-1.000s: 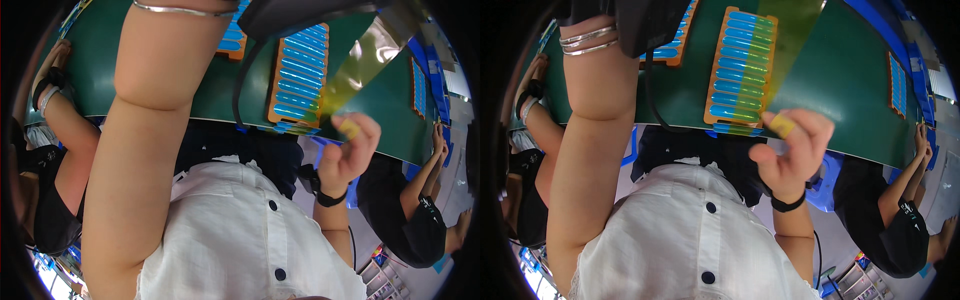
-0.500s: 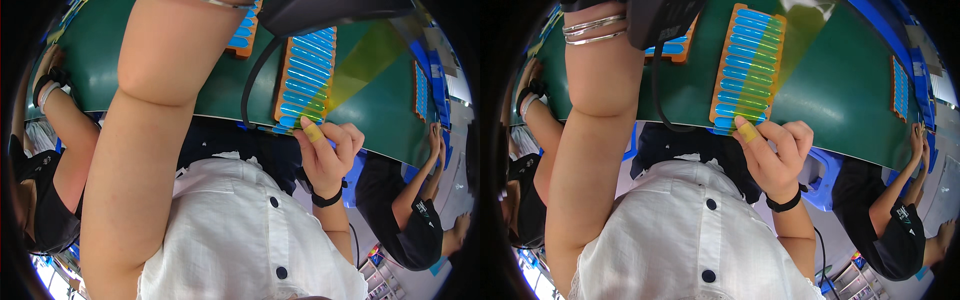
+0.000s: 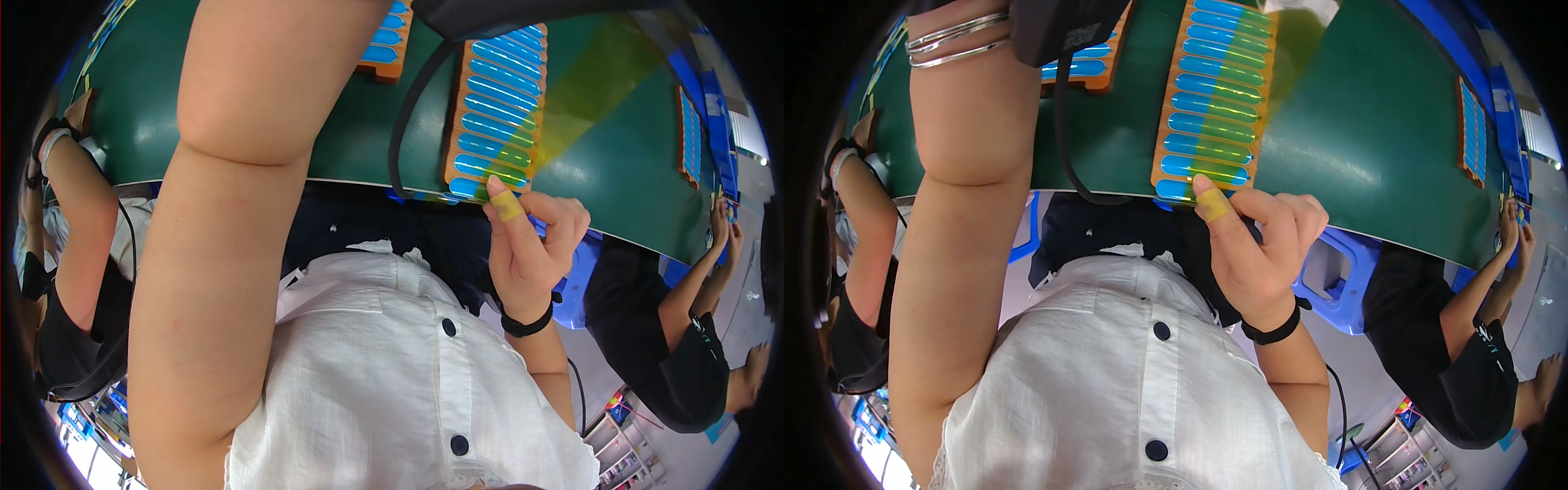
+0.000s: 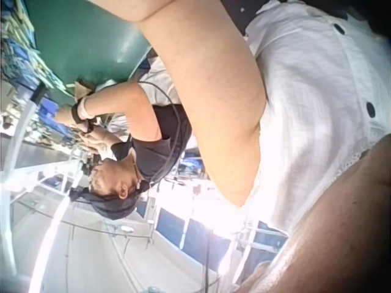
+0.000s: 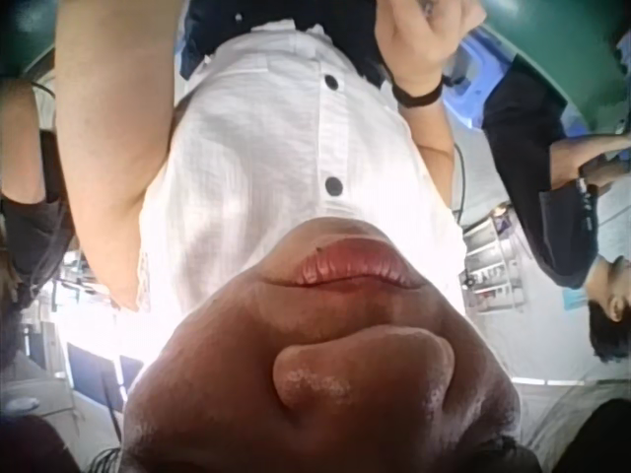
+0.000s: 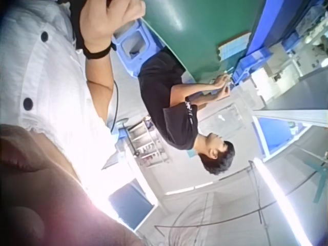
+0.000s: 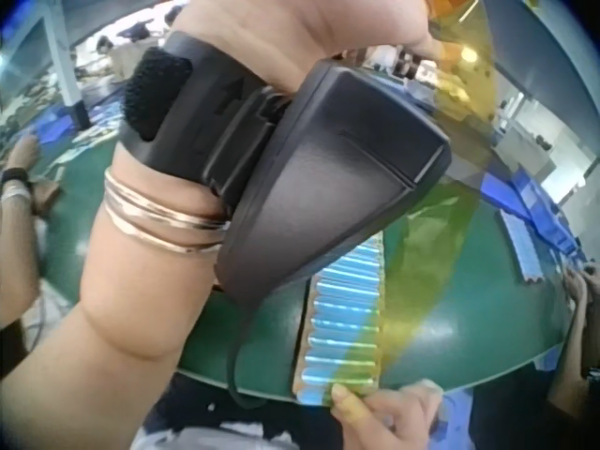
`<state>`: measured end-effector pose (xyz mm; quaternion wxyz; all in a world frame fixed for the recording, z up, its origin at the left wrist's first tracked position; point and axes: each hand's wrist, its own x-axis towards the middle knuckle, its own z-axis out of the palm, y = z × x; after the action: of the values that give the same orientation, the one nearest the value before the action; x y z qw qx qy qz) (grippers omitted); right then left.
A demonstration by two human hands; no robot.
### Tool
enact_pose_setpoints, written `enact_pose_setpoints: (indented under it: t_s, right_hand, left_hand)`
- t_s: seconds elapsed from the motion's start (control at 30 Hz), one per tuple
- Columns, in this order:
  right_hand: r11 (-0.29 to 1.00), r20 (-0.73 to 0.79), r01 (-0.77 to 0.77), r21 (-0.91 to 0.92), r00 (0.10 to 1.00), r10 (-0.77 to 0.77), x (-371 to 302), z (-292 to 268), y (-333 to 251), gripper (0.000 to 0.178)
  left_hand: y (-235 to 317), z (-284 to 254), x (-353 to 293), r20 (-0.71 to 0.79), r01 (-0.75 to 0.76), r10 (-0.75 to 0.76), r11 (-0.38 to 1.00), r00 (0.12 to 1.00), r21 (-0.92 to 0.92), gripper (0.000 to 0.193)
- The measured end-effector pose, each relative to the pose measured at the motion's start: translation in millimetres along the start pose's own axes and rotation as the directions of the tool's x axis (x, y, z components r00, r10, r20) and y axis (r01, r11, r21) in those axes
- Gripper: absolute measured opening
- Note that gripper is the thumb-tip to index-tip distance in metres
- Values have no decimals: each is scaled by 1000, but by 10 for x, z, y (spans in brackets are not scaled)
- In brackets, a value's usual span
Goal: Assembling small blue and yellow plastic components onto wooden jigs on an assembly line.
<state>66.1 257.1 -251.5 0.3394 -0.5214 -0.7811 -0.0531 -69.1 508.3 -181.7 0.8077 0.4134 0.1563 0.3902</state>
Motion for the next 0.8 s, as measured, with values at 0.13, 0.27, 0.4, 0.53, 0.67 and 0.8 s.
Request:
enact_pose_setpoints:
  t_s: [0.13, 0.27, 0.4, 0.53, 0.67, 0.8]
  right_hand:
    - [1000, -13, 4, -19, 1000, -4, 26, 29, 12, 35]
    - [999, 20, -11, -43, 1000, 12, 27, -29, 7, 36]
    - [998, 42, -15, -54, 999, 17, 22, -47, 3, 36]
    - [999, 46, -32, -39, 998, 34, 21, -50, -7, 37]
    - [997, 50, -67, -36, 996, 69, 44, -76, -43, 38]
    - [995, 84, -84, -45, 993, 88, 60, -103, -58, 39]
  left_hand:
    - [-17, 5, 9, -19, 5, -5, 1000, 1000, 19, 67]
    - [-15, 31, 35, -30, 6, -5, 999, 1000, 34, 67]
    - [-16, 28, 34, -49, 7, -5, 999, 999, 52, 67]
    - [-14, 26, 32, -68, 11, -7, 997, 998, 71, 67]
    - [-6, 18, 34, -86, 16, -8, 996, 996, 87, 67]
    - [-1, 13, 40, -104, 20, -9, 994, 994, 104, 67]
